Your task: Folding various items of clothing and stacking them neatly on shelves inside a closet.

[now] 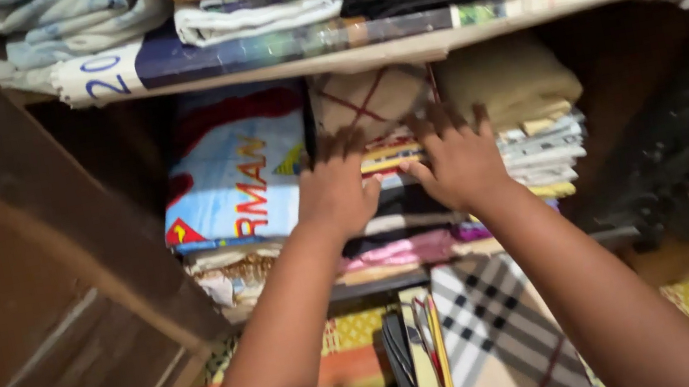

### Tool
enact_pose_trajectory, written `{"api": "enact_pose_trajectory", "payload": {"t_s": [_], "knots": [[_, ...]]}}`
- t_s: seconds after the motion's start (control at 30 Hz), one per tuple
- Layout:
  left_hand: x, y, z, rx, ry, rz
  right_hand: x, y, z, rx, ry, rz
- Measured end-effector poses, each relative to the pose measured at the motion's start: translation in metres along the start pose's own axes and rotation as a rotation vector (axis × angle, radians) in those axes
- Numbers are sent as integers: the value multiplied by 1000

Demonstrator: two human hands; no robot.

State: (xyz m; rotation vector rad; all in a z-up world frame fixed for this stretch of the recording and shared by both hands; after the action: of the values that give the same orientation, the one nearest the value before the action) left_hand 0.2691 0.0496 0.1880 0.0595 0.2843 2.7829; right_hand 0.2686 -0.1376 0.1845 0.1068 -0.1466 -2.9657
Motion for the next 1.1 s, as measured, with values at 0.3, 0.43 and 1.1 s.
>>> {"api": "enact_pose_trajectory", "payload": {"t_s": [0.3, 0.43, 1.1], "knots": [[109, 42, -50, 56, 321, -302, 122, -11, -12, -143, 148, 150], [175, 73, -69, 139, 237, -318, 189, 7, -52, -157, 67, 148], [203, 130, -217, 104, -384, -178, 297, 16, -174, -208, -509, 27]]}}
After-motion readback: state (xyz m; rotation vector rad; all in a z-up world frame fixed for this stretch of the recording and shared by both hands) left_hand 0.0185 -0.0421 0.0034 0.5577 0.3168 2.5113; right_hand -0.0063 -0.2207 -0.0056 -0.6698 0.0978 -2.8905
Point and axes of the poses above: each hand's wrist, its own x-axis away from the middle knuckle, its own z-axis out of the back of the hand, y = z × x, the point moved 1 cm from there along -x, towards the middle knuckle, and after that the axes turned 12 degrees about -y, right-handed, at the moved point
